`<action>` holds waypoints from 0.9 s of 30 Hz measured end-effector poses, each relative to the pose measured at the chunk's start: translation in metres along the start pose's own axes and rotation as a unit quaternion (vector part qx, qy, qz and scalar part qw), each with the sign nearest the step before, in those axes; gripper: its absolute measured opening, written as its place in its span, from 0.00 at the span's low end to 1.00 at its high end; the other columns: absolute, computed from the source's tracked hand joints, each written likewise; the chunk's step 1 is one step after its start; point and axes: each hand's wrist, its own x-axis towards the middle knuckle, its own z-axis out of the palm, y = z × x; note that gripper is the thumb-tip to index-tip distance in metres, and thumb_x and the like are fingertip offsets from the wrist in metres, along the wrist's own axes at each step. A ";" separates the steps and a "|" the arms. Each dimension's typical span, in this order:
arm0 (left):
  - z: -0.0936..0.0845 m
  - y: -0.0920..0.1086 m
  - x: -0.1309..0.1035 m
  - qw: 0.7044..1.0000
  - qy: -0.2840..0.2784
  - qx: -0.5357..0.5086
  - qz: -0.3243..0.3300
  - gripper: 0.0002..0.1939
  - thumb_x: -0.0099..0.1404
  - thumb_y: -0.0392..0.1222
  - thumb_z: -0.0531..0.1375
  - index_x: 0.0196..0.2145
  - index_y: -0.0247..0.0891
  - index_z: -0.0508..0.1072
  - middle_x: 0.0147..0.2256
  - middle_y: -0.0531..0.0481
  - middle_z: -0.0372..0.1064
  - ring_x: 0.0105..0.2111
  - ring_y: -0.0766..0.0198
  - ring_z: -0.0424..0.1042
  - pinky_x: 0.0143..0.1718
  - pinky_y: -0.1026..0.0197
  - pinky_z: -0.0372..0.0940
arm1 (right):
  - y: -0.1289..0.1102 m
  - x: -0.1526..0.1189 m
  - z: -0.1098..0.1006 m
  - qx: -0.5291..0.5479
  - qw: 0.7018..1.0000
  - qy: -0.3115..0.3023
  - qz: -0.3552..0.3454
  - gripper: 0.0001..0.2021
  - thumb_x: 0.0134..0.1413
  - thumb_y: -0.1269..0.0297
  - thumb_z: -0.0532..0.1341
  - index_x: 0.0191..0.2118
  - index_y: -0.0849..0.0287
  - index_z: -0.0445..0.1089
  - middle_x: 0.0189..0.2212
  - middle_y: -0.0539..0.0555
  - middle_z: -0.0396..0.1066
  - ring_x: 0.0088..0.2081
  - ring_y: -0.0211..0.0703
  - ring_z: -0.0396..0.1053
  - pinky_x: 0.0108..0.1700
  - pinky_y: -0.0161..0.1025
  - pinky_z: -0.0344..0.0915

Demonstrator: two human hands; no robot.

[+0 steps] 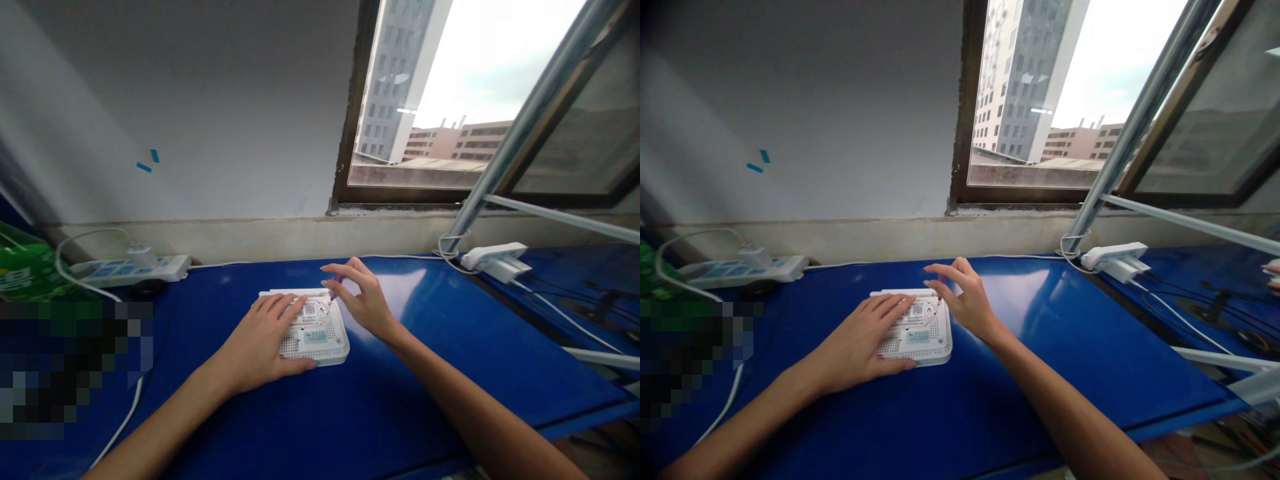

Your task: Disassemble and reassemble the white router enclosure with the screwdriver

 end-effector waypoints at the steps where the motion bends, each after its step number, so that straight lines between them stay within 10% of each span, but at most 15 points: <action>1: 0.001 -0.001 0.000 1.000 0.002 0.000 0.001 0.52 0.60 0.75 0.58 0.69 0.37 0.57 0.66 0.37 0.58 0.65 0.42 0.58 0.65 0.40 0.53 | 0.002 -0.001 0.000 0.011 1.000 -0.009 0.001 0.14 0.66 0.65 0.61 0.56 0.51 0.74 0.39 0.55 0.73 0.41 0.45 0.71 0.46 0.46 0.70; 5: 0.001 -0.001 0.000 1.000 -0.002 0.004 -0.001 0.52 0.60 0.75 0.58 0.70 0.36 0.56 0.67 0.37 0.58 0.65 0.42 0.58 0.66 0.41 0.52 | 0.009 -0.001 -0.005 0.079 0.995 -0.052 0.014 0.20 0.71 0.69 0.53 0.64 0.49 0.65 0.54 0.57 0.74 0.48 0.44 0.73 0.52 0.47 0.69; 12: 0.000 0.000 0.002 1.000 -0.014 0.006 -0.007 0.52 0.60 0.76 0.56 0.69 0.35 0.59 0.67 0.37 0.57 0.65 0.41 0.57 0.66 0.40 0.52 | 0.001 0.004 -0.007 0.016 1.000 0.007 0.007 0.09 0.59 0.64 0.68 0.46 0.52 0.78 0.32 0.50 0.72 0.33 0.41 0.71 0.40 0.42 0.70; 19: 0.005 -0.004 0.001 1.000 0.000 0.008 -0.001 0.50 0.60 0.75 0.57 0.69 0.39 0.59 0.67 0.38 0.57 0.65 0.42 0.58 0.65 0.41 0.52 | 0.004 -0.003 0.001 0.066 0.995 -0.068 0.006 0.21 0.71 0.68 0.52 0.67 0.50 0.60 0.50 0.57 0.74 0.37 0.39 0.73 0.45 0.42 0.72; 27: 0.003 -0.004 0.002 0.998 0.015 -0.043 -0.030 0.60 0.50 0.78 0.62 0.70 0.38 0.56 0.67 0.37 0.57 0.65 0.39 0.59 0.66 0.38 0.52 | 0.002 0.001 -0.004 -0.013 1.000 -0.015 0.004 0.14 0.64 0.64 0.64 0.54 0.52 0.74 0.34 0.51 0.71 0.35 0.42 0.71 0.43 0.44 0.70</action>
